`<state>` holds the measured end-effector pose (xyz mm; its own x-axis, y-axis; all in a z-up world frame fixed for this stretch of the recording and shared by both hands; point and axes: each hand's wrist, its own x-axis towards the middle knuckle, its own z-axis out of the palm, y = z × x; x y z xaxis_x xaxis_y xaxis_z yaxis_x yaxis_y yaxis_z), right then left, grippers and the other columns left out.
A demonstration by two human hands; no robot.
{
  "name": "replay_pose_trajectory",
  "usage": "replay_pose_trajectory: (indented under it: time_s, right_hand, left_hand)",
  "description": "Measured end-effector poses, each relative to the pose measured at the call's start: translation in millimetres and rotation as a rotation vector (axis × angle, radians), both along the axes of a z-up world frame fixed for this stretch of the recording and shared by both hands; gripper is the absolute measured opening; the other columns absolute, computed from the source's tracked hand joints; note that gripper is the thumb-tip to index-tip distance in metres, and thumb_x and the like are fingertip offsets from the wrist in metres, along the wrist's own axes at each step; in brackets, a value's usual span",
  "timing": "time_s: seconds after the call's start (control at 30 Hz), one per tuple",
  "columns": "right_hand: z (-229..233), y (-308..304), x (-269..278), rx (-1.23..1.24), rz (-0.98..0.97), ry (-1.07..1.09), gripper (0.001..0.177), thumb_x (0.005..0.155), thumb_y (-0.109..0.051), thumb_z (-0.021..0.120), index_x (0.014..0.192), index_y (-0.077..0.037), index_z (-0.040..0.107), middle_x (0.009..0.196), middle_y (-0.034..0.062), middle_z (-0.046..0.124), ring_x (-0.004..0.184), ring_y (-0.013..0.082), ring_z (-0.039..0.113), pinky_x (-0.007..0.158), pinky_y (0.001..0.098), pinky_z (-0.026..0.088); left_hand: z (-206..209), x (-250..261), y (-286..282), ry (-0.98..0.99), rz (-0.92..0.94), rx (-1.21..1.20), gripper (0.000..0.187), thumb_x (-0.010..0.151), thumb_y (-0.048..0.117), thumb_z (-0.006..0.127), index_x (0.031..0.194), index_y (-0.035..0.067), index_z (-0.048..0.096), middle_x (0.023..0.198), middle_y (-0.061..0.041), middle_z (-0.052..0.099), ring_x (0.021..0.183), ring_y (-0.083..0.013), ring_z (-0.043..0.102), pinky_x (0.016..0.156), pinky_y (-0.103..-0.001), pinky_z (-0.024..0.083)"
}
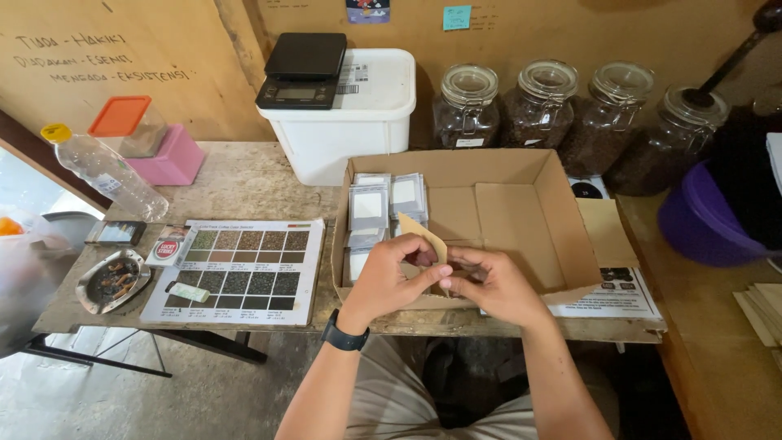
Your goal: The person organizes small white packets and brown paper sleeves into a cardboard box, folding and inserting the sleeves over the packets.
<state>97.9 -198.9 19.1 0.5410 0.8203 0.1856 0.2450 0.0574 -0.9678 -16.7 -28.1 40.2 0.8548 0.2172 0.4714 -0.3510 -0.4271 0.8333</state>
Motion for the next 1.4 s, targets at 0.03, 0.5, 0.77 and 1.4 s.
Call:
replay_pose_trajectory:
  time_s: [0.03,0.5,0.77,1.4]
  right_hand:
    - [0.5,-0.1,-0.8,0.002,-0.005,0.015,0.052,0.084,0.0,0.079,0.134,0.0,0.067,0.119,0.0133,0.079,0.095,0.0127,0.065,0.068,0.0324,0.066]
    - [0.2,-0.2,-4.7,-0.02,-0.021,0.037,0.052,0.085,0.001,0.077,0.135,-0.001,0.066,0.123,0.0134,0.077,0.097,0.0128,0.067,0.071,0.0328,0.067]
    - [-11.4,9.3,-16.4,0.06,-0.365,-0.489,0.035,0.084,-0.003,0.077,0.116,-0.018,0.08,0.096,0.0012,0.083,0.075,0.0148,0.079,0.061,0.0263,0.063]
    - [-18.7,33.7,-71.5,0.227,-0.734,-1.184,0.018,0.096,-0.004,0.061,0.111,-0.003,0.07,0.09,0.0031,0.075,0.054,0.0153,0.06,0.054,0.0273,0.05]
  left_hand:
    - [0.9,-0.3,-0.3,0.004,-0.001,0.001,0.028,0.086,0.03,0.083,0.082,0.006,0.07,0.07,-0.011,0.067,0.07,-0.0253,0.069,0.067,-0.037,0.057]
    - [4.1,-2.8,-1.5,-0.034,-0.033,0.017,0.017,0.091,0.017,0.075,0.08,0.005,0.071,0.069,-0.011,0.067,0.07,-0.024,0.068,0.068,-0.036,0.056]
    - [-22.8,6.3,3.8,-0.113,0.138,0.134,0.023,0.088,0.017,0.076,0.068,0.01,0.064,0.06,-0.003,0.059,0.059,-0.0226,0.064,0.059,-0.031,0.054]
    - [-6.2,-25.6,-35.4,-0.348,0.483,0.132,0.017,0.095,0.011,0.06,0.078,0.009,0.062,0.071,-0.004,0.06,0.067,-0.018,0.055,0.059,-0.029,0.044]
